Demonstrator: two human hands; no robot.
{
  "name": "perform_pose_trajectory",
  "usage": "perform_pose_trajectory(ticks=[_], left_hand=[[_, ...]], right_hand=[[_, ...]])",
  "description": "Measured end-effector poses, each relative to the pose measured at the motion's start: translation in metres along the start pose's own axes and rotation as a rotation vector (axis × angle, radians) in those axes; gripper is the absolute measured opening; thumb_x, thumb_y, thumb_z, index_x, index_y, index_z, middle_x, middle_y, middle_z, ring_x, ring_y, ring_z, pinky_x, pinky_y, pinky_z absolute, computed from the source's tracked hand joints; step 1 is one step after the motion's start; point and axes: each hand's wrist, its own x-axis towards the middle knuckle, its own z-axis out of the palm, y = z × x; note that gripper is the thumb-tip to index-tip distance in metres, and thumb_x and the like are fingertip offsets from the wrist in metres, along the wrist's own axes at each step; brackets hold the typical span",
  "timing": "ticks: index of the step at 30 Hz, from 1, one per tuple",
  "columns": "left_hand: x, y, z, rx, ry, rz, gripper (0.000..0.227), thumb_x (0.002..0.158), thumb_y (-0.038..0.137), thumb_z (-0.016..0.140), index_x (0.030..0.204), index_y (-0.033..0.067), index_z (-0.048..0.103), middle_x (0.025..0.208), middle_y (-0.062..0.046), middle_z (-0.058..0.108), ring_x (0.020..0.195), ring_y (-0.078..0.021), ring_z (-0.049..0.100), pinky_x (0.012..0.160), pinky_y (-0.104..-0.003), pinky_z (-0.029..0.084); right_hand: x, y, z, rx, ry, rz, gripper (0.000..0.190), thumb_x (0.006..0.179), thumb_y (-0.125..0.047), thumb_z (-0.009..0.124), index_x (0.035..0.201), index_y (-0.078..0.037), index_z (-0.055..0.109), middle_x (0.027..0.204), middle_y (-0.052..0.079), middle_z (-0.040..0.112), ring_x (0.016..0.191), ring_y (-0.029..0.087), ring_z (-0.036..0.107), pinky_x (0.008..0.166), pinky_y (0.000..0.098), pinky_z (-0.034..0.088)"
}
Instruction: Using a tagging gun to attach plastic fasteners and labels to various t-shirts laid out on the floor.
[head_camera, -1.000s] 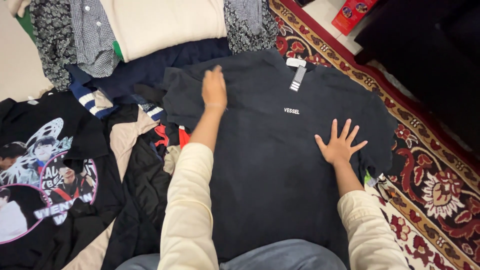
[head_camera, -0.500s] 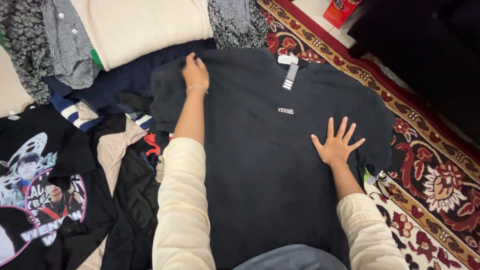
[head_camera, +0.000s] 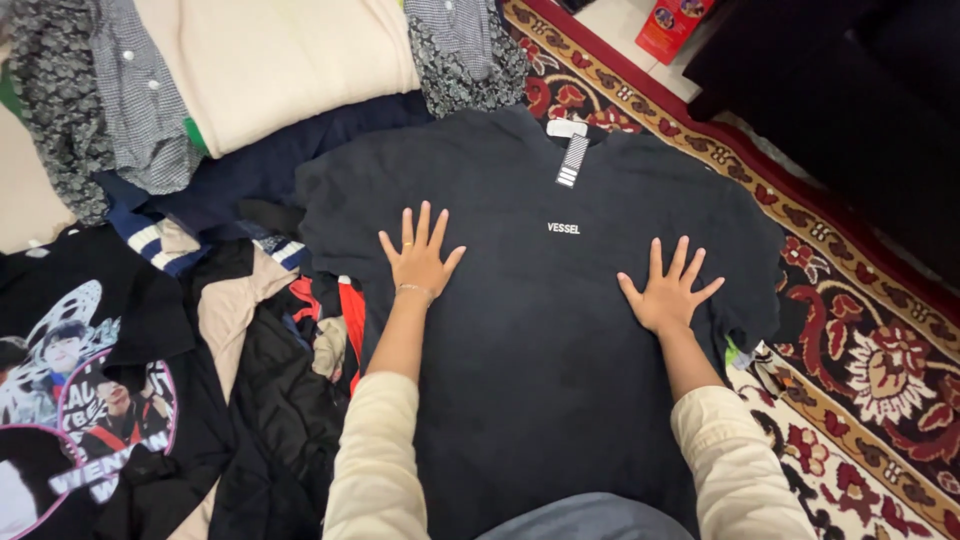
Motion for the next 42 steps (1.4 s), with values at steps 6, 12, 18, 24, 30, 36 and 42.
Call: perform_pose_trajectory(ticks=[6,12,18,24,30,36,42], left_hand=[[-0.020,-0.004,0.001,0.001,-0.218,-0.009,0.072,0.104,0.060,0.035,0.164,0.0361,0.005,0.172,0.005,-0.010,0.158,-0.0255,-0.012,0.118,-0.072,-0.010],[-0.185,-0.031,0.006,-0.043,-0.436,-0.047,0.071,0.105,0.059,0.034,0.164,0.0331,0.004,0.172,0.003,-0.013,0.158,-0.0261,-0.010,0.120,-0.072,0.001],[-0.241,-0.013,0.056,-0.106,-0.516,-0.119,0.071,0.104,0.048,0.039,0.165,0.0231,0.011,0.171,-0.010,-0.013,0.158,-0.0342,-0.008,0.120,-0.071,0.002],[-0.296,-0.027,0.038,-0.409,-0.610,0.099,0.052,0.103,0.052,0.044,0.137,0.0189,0.066,0.139,-0.013,0.065,0.129,-0.0339,0.060,0.108,-0.049,0.049],[-0.404,-0.171,-0.144,-0.857,-0.067,-0.184,0.045,0.102,0.043,0.050,0.121,0.0095,0.073,0.118,-0.022,0.072,0.116,-0.0402,0.066,0.101,-0.052,0.052],[-0.439,-0.357,-0.102,-0.711,0.497,-0.645,0.029,0.105,0.027,0.053,0.120,0.0139,0.074,0.114,-0.014,0.075,0.111,-0.0327,0.069,0.099,-0.046,0.053],[-0.427,-0.499,-0.040,-0.571,0.907,-0.966,0.021,0.097,0.009,0.060,0.112,0.0125,0.074,0.103,-0.013,0.074,0.103,-0.0323,0.070,0.095,-0.043,0.055]], right_hand=[[0.031,0.033,0.007,0.121,-0.182,-0.049,0.097,0.084,-0.083,0.041,0.163,-0.038,0.009,0.172,0.004,-0.017,0.155,0.037,-0.017,0.109,0.0796,-0.009],[0.040,0.022,-0.012,-0.161,-0.309,-0.041,0.097,0.088,-0.076,0.045,0.164,-0.027,0.012,0.172,0.015,-0.004,0.156,0.040,0.001,0.117,0.0730,0.009],[0.009,-0.116,0.057,-0.272,-0.323,-0.355,0.079,0.078,-0.062,0.072,0.136,-0.009,0.068,0.150,0.035,0.045,0.136,0.059,0.043,0.093,0.0740,0.039],[-0.185,-0.282,-0.010,0.250,-0.781,-0.699,0.058,0.088,-0.041,0.074,0.132,-0.005,0.067,0.122,0.030,0.069,0.089,0.036,0.076,0.072,0.0406,0.062],[-0.257,-0.382,-0.047,0.426,-0.648,-0.962,0.050,0.091,-0.042,0.067,0.129,-0.010,0.068,0.121,0.015,0.073,0.123,0.033,0.064,0.107,0.0480,0.049],[-0.292,-0.462,-0.044,0.924,-0.749,-0.737,0.035,0.091,-0.016,0.064,0.125,-0.009,0.072,0.117,0.018,0.073,0.102,0.025,0.073,0.083,0.0339,0.060],[-0.288,-0.535,-0.002,0.836,-0.466,-0.726,0.024,0.096,-0.035,0.066,0.114,-0.024,0.077,0.098,0.010,0.076,0.084,0.023,0.074,0.072,0.0363,0.061]])
